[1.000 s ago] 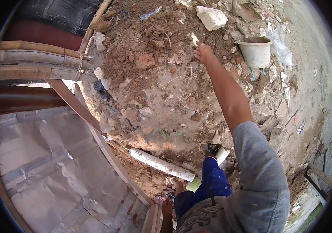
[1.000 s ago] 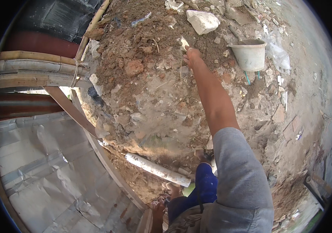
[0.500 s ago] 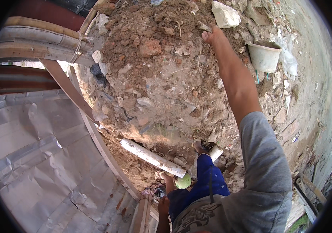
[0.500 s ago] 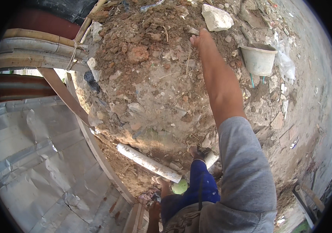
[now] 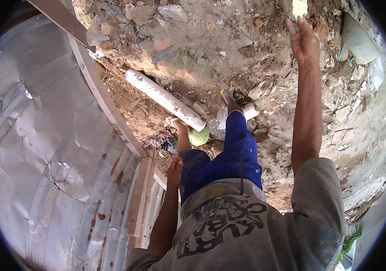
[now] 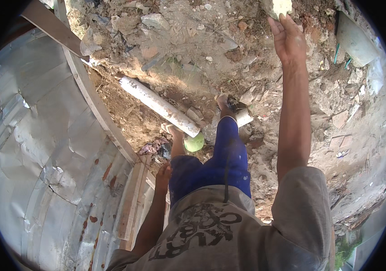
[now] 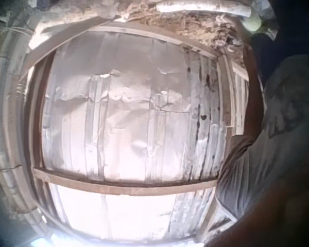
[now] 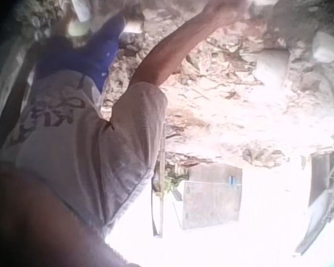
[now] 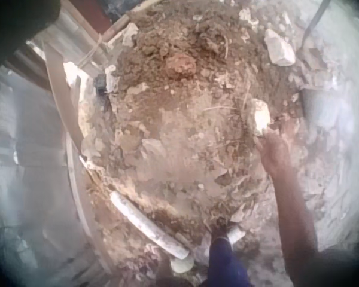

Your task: The person repairs a sewage pipe by placing stones around it and applying cement mixture using a trowel.

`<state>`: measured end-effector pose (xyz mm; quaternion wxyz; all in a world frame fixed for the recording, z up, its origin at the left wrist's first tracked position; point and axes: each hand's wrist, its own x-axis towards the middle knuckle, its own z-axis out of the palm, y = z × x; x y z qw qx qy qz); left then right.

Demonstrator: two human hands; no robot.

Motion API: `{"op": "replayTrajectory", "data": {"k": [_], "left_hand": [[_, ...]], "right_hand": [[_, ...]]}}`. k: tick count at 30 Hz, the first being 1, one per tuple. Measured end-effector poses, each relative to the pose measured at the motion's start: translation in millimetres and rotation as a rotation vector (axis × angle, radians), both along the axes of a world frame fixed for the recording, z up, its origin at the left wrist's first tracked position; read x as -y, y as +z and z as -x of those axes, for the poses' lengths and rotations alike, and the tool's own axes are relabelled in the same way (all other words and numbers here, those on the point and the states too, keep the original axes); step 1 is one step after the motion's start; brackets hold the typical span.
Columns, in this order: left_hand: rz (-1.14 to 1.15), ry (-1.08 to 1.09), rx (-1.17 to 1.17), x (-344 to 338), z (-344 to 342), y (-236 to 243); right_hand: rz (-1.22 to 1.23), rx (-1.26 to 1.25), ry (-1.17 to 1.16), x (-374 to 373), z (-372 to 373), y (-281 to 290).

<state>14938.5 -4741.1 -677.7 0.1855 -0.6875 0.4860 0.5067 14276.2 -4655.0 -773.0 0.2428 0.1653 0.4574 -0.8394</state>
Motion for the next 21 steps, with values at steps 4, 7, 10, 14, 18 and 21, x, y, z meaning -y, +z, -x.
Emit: {"op": "replayTrajectory", "data": {"k": [4,7,10,14,18,21], "left_hand": [[-0.088,-0.085,0.053,-1,-14,-27],[-0.117,-0.107,0.046,2,-10,-43],[-0.151,-0.075,0.056,7,-3,-55],[-0.135,-0.199,0.092,18,-19,-88],[-0.152,-0.237,0.105,17,-80,-121],[-0.093,-0.354,0.263,14,-91,-140]], "right_hand": [[-0.129,0.176,0.114,-46,-159,3],[-0.283,0.466,0.334,-59,-270,-23],[-0.381,0.661,0.535,-68,-365,-73],[-0.824,0.360,0.992,-81,-461,-149],[-0.909,0.201,1.335,-48,-469,-182],[-0.966,0.001,1.304,-30,-477,-216]]}}
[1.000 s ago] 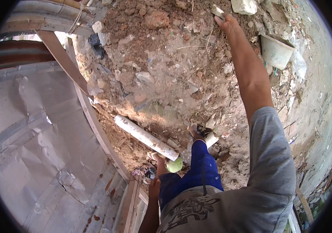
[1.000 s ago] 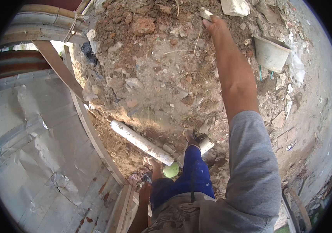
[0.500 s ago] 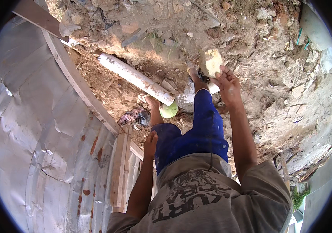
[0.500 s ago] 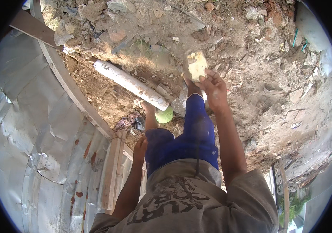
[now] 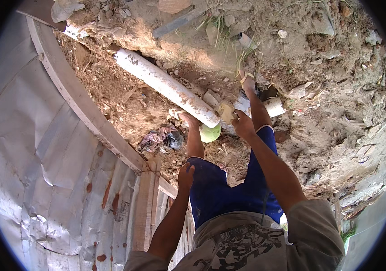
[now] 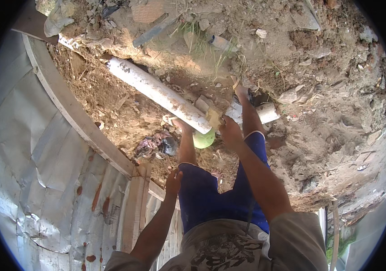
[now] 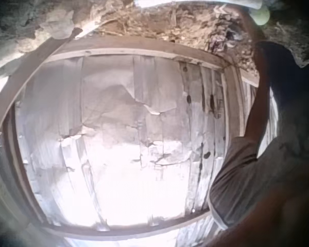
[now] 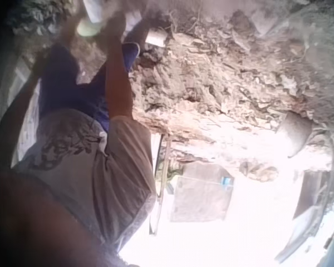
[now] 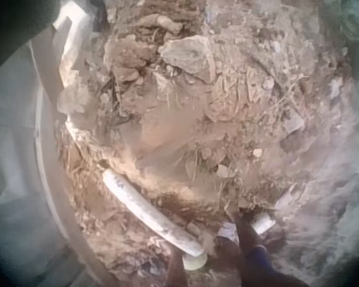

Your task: The person repairs a sewage pipe by placing stones around it and applying cement mixture using a trowel.

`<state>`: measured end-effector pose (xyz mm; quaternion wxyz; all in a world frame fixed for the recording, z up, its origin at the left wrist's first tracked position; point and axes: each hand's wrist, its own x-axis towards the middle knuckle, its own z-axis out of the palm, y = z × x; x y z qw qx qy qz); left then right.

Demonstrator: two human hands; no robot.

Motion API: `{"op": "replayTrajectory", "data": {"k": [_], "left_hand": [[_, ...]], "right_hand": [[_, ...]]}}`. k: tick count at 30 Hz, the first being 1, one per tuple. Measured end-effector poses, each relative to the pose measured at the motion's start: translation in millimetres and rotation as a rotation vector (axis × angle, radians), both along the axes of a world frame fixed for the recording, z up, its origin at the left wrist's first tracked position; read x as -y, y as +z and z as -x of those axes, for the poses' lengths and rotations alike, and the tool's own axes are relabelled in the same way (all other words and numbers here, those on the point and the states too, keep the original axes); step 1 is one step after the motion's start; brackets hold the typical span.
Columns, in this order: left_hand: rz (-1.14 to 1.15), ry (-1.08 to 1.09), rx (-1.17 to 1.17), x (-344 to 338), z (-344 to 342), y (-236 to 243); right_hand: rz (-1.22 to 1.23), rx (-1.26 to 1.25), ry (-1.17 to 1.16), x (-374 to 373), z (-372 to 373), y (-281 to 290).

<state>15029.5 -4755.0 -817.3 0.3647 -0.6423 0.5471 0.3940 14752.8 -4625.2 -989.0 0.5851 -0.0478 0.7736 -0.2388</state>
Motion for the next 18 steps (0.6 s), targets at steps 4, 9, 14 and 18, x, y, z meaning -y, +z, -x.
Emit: {"op": "replayTrajectory", "data": {"k": [4,9,14,18], "left_hand": [[0.074,-0.011,0.023,-13,-46,-31],[0.232,-0.367,0.130,-17,-62,-55],[0.343,-0.397,0.085,-9,-66,-61],[0.362,-0.436,0.134,-8,-69,-62]], "right_hand": [[0.108,-0.084,-0.014,40,-11,-41],[0.157,-0.170,0.029,91,-33,-86],[0.280,-0.262,0.140,180,-41,-128],[0.404,-0.352,0.139,273,-37,-143]]}}
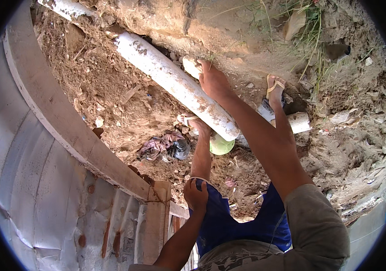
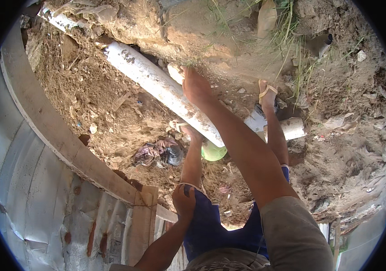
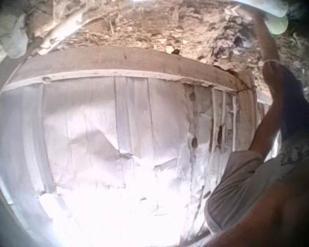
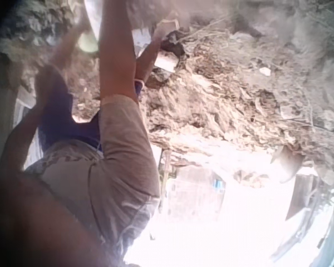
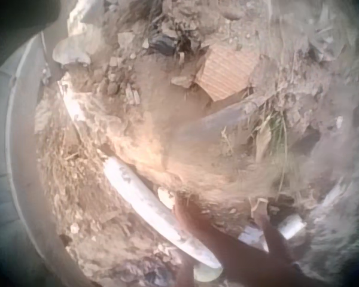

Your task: The person repairs a sewage pipe by placing stones around it and applying cement mixture using a trowel.

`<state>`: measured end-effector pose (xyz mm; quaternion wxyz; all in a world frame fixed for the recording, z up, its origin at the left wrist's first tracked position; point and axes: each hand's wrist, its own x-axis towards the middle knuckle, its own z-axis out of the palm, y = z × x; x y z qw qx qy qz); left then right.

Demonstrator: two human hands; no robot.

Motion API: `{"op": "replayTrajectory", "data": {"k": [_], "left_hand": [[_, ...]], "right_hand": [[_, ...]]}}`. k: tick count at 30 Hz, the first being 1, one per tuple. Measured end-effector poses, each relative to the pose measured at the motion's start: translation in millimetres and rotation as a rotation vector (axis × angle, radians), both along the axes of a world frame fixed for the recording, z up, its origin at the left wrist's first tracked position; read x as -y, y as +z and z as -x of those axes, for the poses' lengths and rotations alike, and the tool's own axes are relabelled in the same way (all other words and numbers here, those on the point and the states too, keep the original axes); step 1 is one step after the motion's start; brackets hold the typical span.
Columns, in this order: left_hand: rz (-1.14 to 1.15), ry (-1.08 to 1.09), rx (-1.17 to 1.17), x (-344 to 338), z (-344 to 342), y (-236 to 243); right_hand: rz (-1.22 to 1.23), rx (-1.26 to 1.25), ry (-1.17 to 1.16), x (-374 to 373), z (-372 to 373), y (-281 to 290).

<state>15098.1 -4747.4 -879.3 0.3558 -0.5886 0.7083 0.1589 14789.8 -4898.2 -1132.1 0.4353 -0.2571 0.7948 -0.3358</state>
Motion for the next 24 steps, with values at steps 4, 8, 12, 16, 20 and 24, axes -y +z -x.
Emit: {"op": "replayTrajectory", "data": {"k": [4,8,12,16,20,24], "left_hand": [[0.010,0.039,-0.002,6,-1,-3],[0.010,-0.006,-0.019,9,2,-6],[0.039,-0.046,0.025,11,7,-10],[0.044,-0.019,0.105,8,4,-10],[0.074,-0.084,0.118,11,10,-10],[0.027,-0.047,0.148,9,6,-10]], "right_hand": [[0.014,-0.082,0.165,71,1,-8],[0.039,-0.228,0.230,100,-14,-34],[0.104,-0.290,0.367,98,-28,-64],[0.130,-0.229,0.386,97,-38,-61],[0.053,-0.252,0.390,90,-35,-78],[0.120,-0.372,0.313,110,-33,-92]]}}
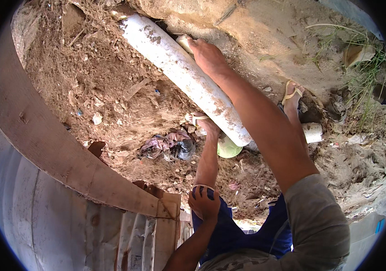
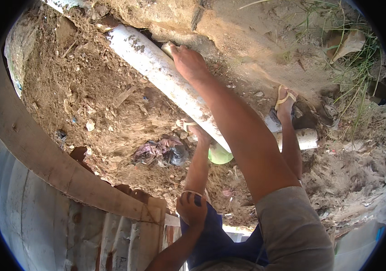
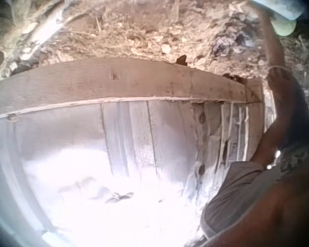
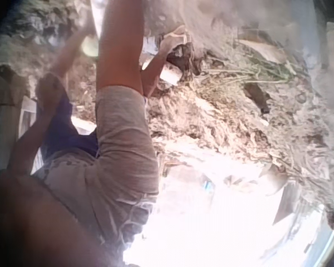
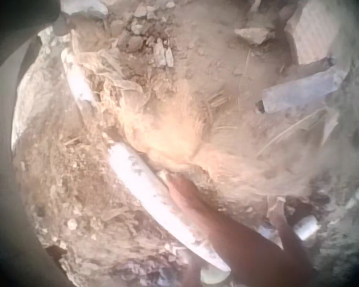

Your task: The person repairs a sewage pipe by placing stones around it and applying cement mixture using a trowel.

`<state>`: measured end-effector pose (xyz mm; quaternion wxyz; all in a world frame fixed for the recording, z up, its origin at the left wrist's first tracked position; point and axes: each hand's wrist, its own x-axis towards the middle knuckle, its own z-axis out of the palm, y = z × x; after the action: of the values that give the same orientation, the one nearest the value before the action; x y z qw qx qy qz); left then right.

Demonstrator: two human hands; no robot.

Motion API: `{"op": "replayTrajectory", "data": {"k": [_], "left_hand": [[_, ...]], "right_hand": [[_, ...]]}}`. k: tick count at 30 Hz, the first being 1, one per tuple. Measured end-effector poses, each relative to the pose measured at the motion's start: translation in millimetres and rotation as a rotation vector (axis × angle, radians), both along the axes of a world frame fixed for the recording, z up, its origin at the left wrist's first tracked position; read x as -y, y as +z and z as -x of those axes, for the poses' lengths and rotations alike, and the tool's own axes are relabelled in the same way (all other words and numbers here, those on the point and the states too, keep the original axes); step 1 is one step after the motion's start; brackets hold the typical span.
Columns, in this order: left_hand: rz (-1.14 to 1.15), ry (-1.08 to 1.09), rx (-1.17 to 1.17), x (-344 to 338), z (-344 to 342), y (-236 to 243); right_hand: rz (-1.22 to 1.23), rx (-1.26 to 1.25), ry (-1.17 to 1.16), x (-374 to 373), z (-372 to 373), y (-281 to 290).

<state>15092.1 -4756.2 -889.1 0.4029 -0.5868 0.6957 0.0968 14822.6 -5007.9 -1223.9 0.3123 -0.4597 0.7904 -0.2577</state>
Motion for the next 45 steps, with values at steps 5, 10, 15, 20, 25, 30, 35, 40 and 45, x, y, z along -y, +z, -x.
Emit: {"op": "replayTrajectory", "data": {"k": [5,10,15,20,25,30,35,40,45], "left_hand": [[0.044,0.025,-0.043,1,-2,-3],[0.014,-0.045,0.008,3,8,-3],[0.030,-0.043,-0.023,1,0,-11],[0.020,-0.047,-0.023,-3,4,-6],[0.054,-0.050,-0.023,-4,9,-6],[0.043,-0.077,-0.047,-4,14,-10],[0.034,-0.062,-0.002,-9,5,-9],[-0.002,-0.030,0.061,-10,13,-7],[-0.027,-0.001,0.072,-18,14,-14]], "right_hand": [[-0.348,0.240,0.033,28,12,1],[-0.233,-0.018,0.070,34,7,-4],[-0.284,0.120,0.090,38,-9,-5],[-0.204,0.150,0.070,2,-31,-8],[-0.318,0.157,0.154,24,-8,0],[-0.325,0.086,0.196,-16,12,14],[-0.140,0.325,0.039,-156,-5,99],[-0.532,0.546,-0.009,-300,-6,168],[-0.673,0.506,0.106,-344,-27,142]]}}
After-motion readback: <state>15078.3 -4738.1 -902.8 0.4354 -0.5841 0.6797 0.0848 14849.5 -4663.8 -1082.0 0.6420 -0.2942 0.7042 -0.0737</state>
